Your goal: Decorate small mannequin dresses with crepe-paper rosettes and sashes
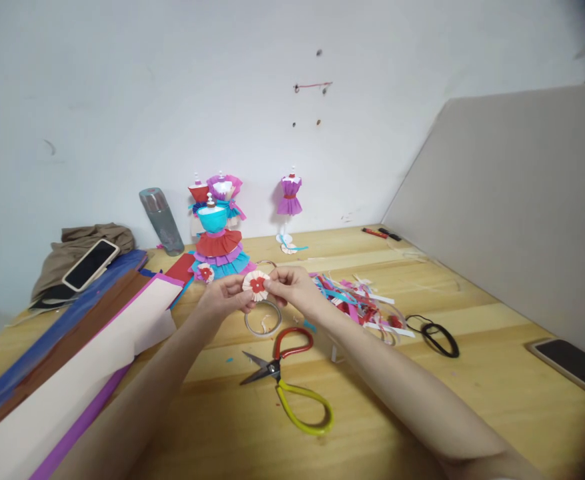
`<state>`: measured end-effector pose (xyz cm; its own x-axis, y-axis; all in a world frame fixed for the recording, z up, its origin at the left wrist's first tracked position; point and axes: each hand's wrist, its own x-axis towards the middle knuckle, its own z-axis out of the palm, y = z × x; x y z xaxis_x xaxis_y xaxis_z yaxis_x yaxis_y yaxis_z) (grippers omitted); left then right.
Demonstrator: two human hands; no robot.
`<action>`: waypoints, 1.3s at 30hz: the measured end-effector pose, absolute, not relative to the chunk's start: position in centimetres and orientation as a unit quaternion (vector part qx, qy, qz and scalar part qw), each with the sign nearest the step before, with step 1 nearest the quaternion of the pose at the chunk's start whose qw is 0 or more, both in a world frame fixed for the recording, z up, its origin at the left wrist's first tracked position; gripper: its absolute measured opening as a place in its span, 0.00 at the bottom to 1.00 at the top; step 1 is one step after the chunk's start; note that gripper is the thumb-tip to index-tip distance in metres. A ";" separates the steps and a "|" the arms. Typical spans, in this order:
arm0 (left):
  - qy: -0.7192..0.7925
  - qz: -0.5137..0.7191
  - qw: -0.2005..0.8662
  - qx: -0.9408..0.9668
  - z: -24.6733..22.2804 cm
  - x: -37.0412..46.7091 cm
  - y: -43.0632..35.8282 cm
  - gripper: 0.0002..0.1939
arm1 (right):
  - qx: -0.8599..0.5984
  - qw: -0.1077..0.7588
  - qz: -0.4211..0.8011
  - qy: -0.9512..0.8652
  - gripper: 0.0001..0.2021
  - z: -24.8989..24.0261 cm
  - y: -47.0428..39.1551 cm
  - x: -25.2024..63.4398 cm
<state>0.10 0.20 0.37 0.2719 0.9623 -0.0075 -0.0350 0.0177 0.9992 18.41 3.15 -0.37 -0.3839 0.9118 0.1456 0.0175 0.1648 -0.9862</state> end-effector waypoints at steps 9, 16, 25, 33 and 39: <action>0.456 0.440 0.550 0.544 1.0 -0.8 0.6 0.20 | -0.378 0.426 0.526 -0.631 0.16 -0.5 3.5 18.7; 0.446 0.620 0.437 0.475 5.0 -5.2 0.6 0.14 | -0.403 0.430 0.505 -0.631 0.17 -0.3 4.1 19.6; 0.411 0.685 0.409 0.442 7.0 -7.7 0.0 0.17 | -0.423 0.407 0.490 -0.645 0.20 -1.2 4.7 19.6; 0.401 0.691 0.403 0.447 7.7 -7.8 -0.8 0.18 | -0.425 0.406 0.483 -0.649 0.20 -1.4 5.2 20.2; 0.404 0.687 0.404 0.449 7.9 -7.7 -0.9 0.17 | -0.404 0.421 0.486 -0.650 0.19 -1.0 4.9 19.7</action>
